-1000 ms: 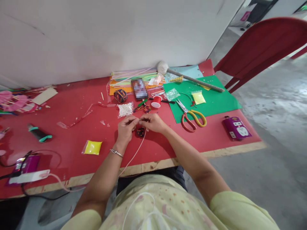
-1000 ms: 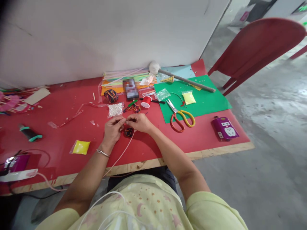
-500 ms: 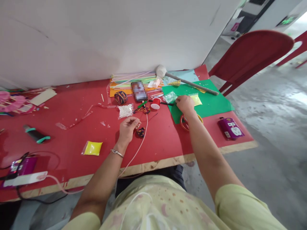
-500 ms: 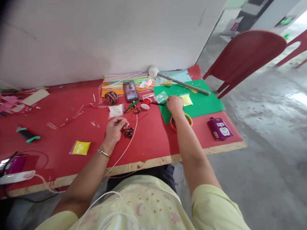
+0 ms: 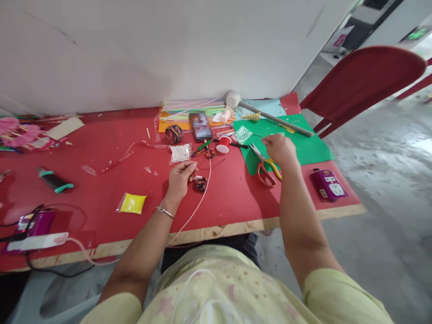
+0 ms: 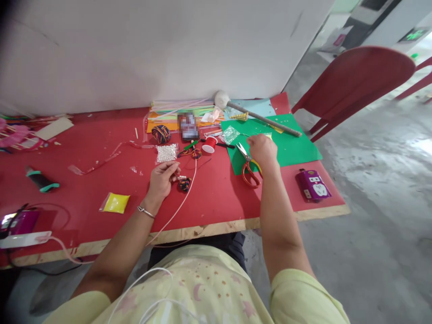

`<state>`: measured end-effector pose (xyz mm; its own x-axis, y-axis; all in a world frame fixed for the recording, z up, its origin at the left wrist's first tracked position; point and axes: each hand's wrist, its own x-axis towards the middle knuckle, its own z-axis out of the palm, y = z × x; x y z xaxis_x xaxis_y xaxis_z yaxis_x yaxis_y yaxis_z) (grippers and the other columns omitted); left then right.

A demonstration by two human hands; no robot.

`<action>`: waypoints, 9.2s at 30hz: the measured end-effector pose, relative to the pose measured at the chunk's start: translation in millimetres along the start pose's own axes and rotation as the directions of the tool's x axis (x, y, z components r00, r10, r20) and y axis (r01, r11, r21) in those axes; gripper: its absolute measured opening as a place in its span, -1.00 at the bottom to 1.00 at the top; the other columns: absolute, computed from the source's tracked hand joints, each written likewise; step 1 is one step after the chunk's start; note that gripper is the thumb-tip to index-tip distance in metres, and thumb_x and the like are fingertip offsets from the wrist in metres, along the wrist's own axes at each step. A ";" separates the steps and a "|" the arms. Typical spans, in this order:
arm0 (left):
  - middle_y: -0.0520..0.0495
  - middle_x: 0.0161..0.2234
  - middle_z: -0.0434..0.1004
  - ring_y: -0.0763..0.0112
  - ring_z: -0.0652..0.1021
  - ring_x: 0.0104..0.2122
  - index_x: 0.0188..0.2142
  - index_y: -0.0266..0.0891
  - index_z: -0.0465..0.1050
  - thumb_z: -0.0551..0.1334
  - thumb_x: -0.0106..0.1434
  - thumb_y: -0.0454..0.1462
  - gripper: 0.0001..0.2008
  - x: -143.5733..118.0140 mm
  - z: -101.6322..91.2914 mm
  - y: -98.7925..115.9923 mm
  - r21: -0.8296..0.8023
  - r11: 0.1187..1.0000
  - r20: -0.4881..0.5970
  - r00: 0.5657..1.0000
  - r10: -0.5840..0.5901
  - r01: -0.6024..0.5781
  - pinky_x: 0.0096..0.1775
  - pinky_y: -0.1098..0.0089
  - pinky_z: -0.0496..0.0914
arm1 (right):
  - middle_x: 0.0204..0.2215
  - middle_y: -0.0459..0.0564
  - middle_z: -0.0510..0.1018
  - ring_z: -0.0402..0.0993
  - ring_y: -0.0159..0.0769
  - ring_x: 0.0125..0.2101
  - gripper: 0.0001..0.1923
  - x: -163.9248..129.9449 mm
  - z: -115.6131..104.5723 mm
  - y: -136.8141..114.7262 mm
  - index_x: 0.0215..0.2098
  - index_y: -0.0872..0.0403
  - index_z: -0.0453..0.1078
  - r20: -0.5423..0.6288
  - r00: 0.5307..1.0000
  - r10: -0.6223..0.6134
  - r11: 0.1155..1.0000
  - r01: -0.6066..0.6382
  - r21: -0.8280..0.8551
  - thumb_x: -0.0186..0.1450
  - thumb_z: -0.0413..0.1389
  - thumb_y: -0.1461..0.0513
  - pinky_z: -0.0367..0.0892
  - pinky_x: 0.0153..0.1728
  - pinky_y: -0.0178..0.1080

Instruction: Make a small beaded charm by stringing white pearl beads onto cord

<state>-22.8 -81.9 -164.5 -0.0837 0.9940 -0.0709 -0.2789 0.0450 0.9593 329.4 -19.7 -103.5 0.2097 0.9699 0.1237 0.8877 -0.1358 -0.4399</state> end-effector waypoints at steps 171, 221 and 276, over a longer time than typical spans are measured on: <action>-0.04 -0.37 0.65 0.45 0.54 -0.48 -0.11 -0.14 0.66 0.45 0.15 -0.15 -0.69 -13.2 11.2 9.7 0.198 0.970 0.041 0.990 0.138 -0.144 -0.43 0.43 0.43 | -0.44 -0.08 0.54 0.41 -0.41 -0.43 -0.71 -101.3 102.8 -143.4 -0.32 0.09 0.55 0.017 0.958 -0.286 0.356 0.090 0.930 0.32 0.21 0.02 0.34 -0.37 -0.32; -0.03 -0.39 0.65 0.45 0.59 -0.45 -0.01 -0.20 0.60 0.46 0.13 -0.18 -0.59 -11.4 9.0 5.1 0.183 0.976 0.051 0.992 0.113 -0.120 -0.46 0.50 0.41 | -0.43 -0.10 0.47 0.39 -0.39 -0.38 -0.61 -98.5 105.5 -142.1 -0.34 0.10 0.47 0.006 0.925 -0.380 0.359 0.141 0.923 0.37 0.16 -0.06 0.31 -0.27 -0.29; -0.06 -0.28 0.65 0.52 0.46 -0.53 -0.15 -0.19 0.66 0.42 0.16 -0.11 -0.70 -9.2 -2.4 20.4 0.346 0.926 -0.031 0.985 0.169 -0.148 -0.47 0.46 0.41 | -0.51 -0.10 0.51 0.28 -0.46 -0.50 -0.57 -99.2 104.7 -139.6 -0.32 0.16 0.56 0.242 0.898 -0.367 0.459 -0.051 0.887 0.25 0.25 -0.08 0.21 -0.46 -0.36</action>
<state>-30.0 -90.4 -144.9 -0.1588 0.9838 0.0835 0.0854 -0.0705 0.9938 141.7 -75.7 -147.5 -0.2369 0.9699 0.0572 0.0333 0.0669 -0.9972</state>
